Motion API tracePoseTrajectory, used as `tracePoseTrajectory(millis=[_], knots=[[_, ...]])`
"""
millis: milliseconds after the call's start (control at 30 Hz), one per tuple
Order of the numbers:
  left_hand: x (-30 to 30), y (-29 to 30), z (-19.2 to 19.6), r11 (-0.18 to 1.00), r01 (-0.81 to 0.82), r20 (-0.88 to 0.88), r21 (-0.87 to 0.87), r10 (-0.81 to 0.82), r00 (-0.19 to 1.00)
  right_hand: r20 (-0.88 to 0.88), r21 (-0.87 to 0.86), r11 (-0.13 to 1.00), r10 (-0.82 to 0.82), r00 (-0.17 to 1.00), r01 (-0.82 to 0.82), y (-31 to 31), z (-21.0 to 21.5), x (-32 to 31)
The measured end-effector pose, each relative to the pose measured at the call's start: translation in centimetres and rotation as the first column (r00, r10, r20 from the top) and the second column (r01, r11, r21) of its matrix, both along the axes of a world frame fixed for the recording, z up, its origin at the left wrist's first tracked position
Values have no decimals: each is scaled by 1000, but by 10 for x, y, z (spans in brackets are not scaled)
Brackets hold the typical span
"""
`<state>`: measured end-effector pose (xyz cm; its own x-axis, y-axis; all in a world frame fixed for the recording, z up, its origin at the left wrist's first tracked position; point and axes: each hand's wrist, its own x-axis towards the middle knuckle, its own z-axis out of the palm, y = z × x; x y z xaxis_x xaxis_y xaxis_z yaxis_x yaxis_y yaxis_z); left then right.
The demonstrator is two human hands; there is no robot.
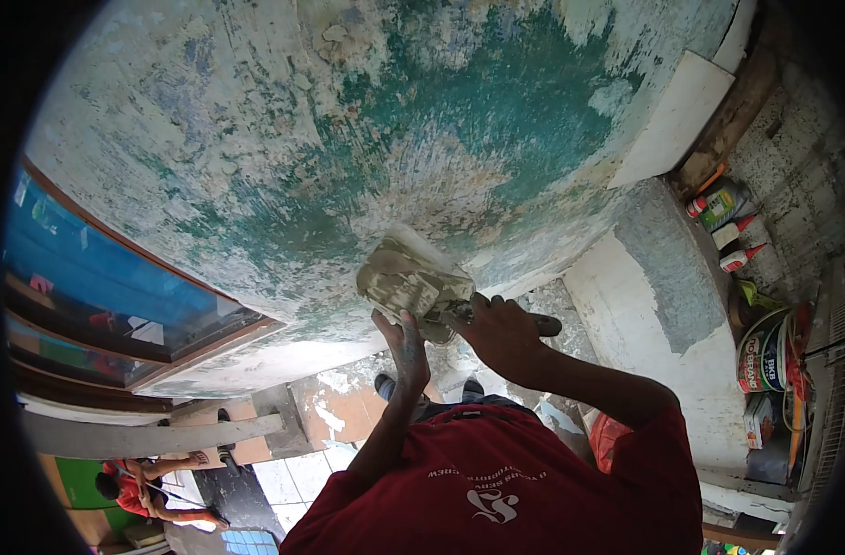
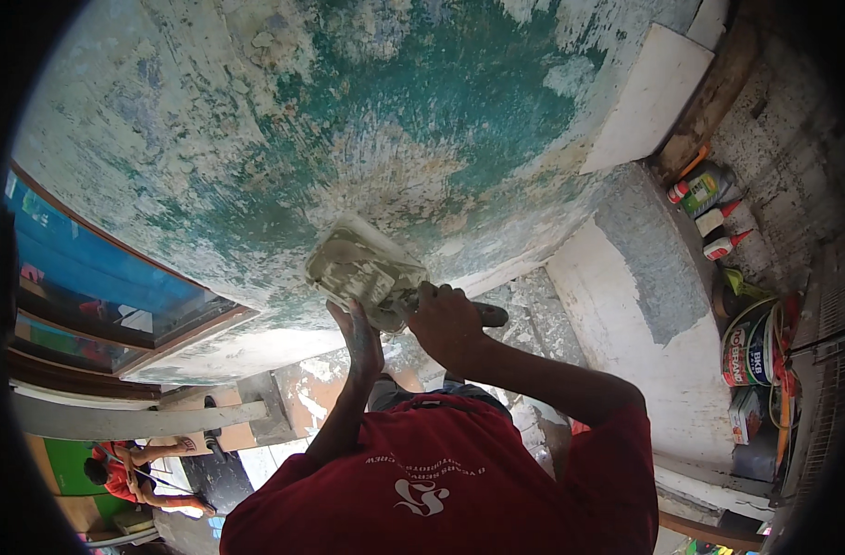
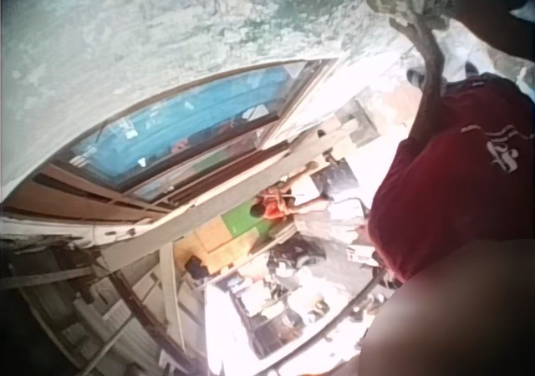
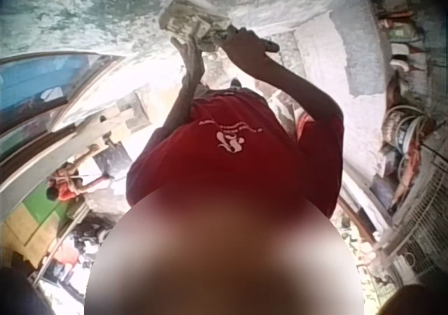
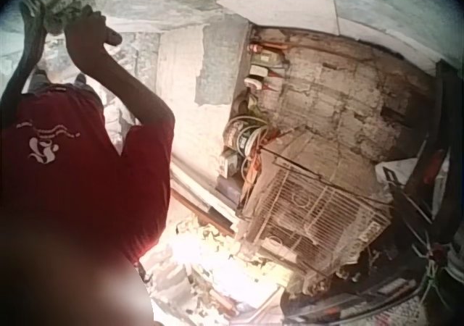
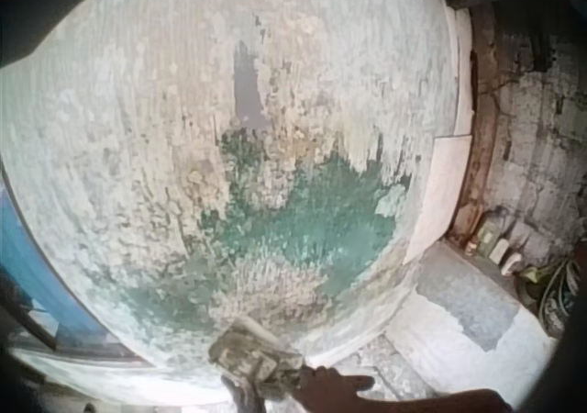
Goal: The person applies wall putty or wall patch to a damaged wall using a scraper.
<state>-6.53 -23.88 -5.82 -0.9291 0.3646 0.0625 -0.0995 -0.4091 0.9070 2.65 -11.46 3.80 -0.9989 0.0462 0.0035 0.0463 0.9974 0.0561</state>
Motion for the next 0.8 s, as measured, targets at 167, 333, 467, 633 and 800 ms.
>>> tracePoseTrajectory(millis=[167, 333, 467, 633, 800], knots=[[-6, 1, -11, 998, -52, -71, -29, 50, 996, -96, 25, 998, -54, 994, 56, 3, 15, -8], [-11, -2, -20, 1000, 3, -97, -4, -4, 995, -78, 1, 1000, 21, 997, -21, 5, 6, -12], [-13, -5, -25, 1000, -6, -104, -30, 3, 995, -97, -144, 978, 140, 985, -153, 9, 11, -5], [-4, 3, 2, 993, -14, 96, 119, 2, 995, -142, -22, 1000, -11, 990, 8, 7, 18, -11], [3, 8, 4, 992, 39, 127, 120, -55, 990, -210, -73, 997, -42, 977, 28, 9, 2, -22]])
